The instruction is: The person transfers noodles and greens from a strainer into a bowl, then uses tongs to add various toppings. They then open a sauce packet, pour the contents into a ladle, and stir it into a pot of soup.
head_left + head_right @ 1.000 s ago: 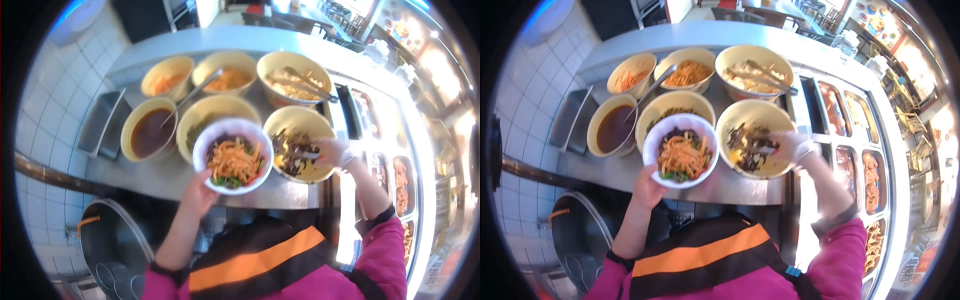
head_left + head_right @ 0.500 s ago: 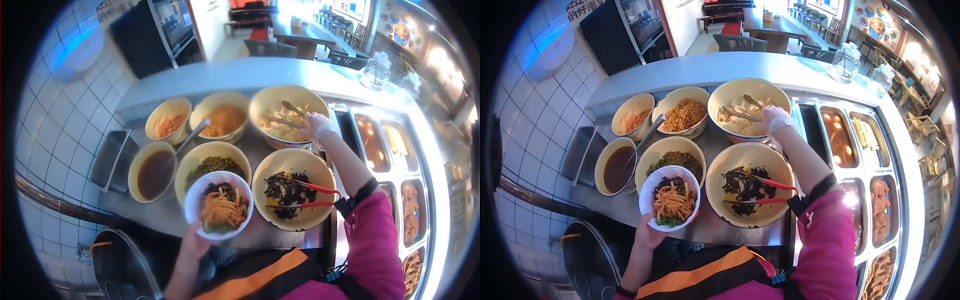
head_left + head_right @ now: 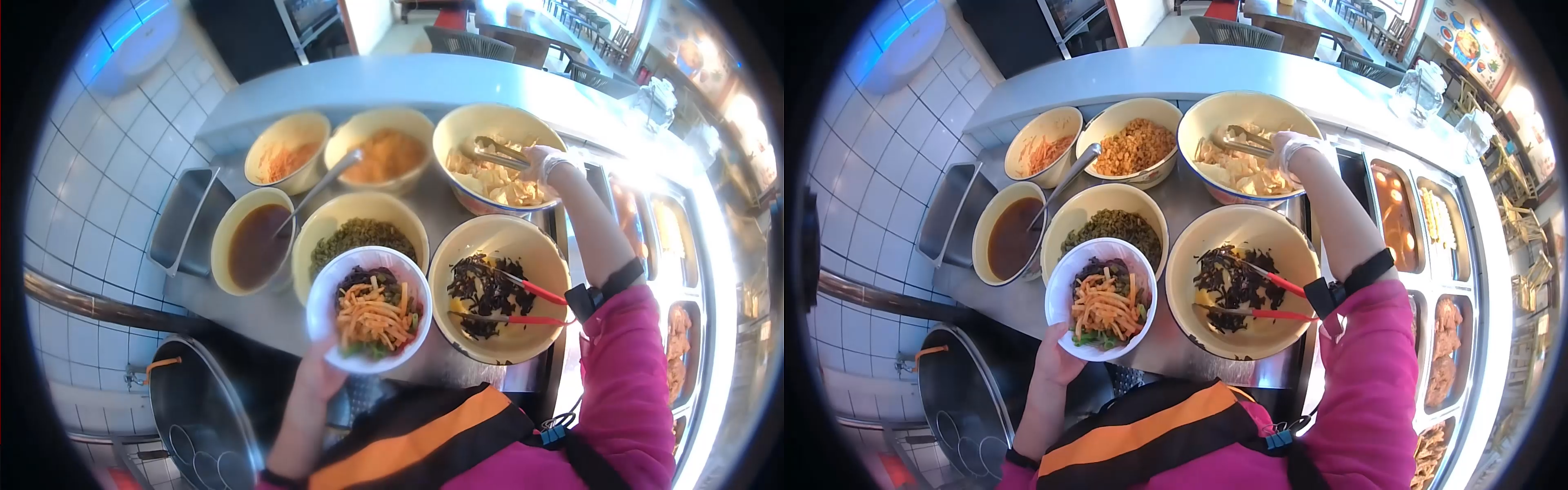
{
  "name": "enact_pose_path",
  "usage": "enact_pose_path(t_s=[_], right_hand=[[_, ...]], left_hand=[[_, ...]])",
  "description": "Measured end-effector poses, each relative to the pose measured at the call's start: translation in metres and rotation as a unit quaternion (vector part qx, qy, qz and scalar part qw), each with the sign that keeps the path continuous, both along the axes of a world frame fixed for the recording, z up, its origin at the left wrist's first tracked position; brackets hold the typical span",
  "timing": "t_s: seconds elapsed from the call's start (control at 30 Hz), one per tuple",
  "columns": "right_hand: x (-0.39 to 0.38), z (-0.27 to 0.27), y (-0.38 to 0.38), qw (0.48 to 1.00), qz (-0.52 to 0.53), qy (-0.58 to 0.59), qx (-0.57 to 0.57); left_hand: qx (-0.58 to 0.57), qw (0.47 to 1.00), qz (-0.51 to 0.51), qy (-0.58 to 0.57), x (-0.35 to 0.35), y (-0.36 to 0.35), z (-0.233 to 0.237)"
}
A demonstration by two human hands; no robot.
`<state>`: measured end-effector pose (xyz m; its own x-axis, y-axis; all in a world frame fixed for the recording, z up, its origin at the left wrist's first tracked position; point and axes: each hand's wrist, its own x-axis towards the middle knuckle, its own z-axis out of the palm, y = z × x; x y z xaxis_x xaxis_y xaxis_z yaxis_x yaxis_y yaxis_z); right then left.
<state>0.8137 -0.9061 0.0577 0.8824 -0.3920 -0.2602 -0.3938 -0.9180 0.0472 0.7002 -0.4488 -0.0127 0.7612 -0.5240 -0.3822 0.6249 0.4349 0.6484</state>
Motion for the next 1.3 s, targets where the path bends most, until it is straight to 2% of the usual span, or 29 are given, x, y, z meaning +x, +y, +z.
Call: enact_pose_path(t_s=[0.07,0.17,0.27,0.33,0.6,0.8,0.87,0.9,0.97,1.0,1.07,1.2,1.27,1.3], right_hand=[[-0.004,0.006,0.014,0.999,-0.042,0.032,0.006],[-0.011,-0.002,0.006,1.000,0.003,-0.024,0.007],[-0.018,0.003,0.007,0.998,-0.015,-0.039,0.036],[-0.017,0.004,0.009,0.999,-0.021,-0.018,0.033],[-0.017,0.004,0.013,0.998,-0.045,0.013,0.031],[-0.026,-0.003,0.005,0.996,-0.032,-0.028,0.083],[-0.030,-0.005,0.000,0.983,-0.054,-0.079,0.159],[-0.035,-0.001,0.001,0.983,-0.053,-0.078,0.158],[-0.045,0.010,0.003,0.957,-0.051,-0.126,0.258],[-0.051,0.010,0.002,0.957,-0.051,-0.126,0.257],[-0.062,0.010,0.003,0.881,-0.112,-0.182,0.423],[-0.075,0.011,0.010,0.892,-0.118,-0.199,0.389],[-0.088,0.028,0.019,0.855,-0.077,-0.215,0.466],[-0.094,0.033,0.022,0.855,-0.076,-0.217,0.464]], left_hand=[[0.000,1.000,-0.008,-0.007,0.001,0.002,0.001],[-0.016,1.000,-0.007,-0.017,0.002,0.000,0.001],[-0.031,0.999,-0.019,-0.015,0.003,0.001,0.001],[-0.067,0.998,-0.001,0.011,0.004,-0.001,0.002],[-0.062,0.998,-0.006,0.028,0.005,0.002,0.002],[-0.076,0.996,0.005,0.043,0.004,0.002,0.002],[-0.076,0.996,0.009,0.050,0.004,0.001,0.005],[-0.047,0.999,-0.003,0.023,0.005,0.001,0.008],[-0.017,1.000,-0.015,-0.005,0.007,-0.002,0.013],[-0.031,0.999,-0.018,-0.013,0.008,-0.005,0.016],[-0.044,0.999,-0.021,-0.021,0.011,-0.009,0.019],[-0.039,0.998,-0.038,-0.038,0.017,-0.018,0.022],[-0.030,0.998,-0.036,-0.046,0.020,-0.024,0.023],[-0.010,0.998,-0.047,-0.033,0.021,-0.026,0.023]])
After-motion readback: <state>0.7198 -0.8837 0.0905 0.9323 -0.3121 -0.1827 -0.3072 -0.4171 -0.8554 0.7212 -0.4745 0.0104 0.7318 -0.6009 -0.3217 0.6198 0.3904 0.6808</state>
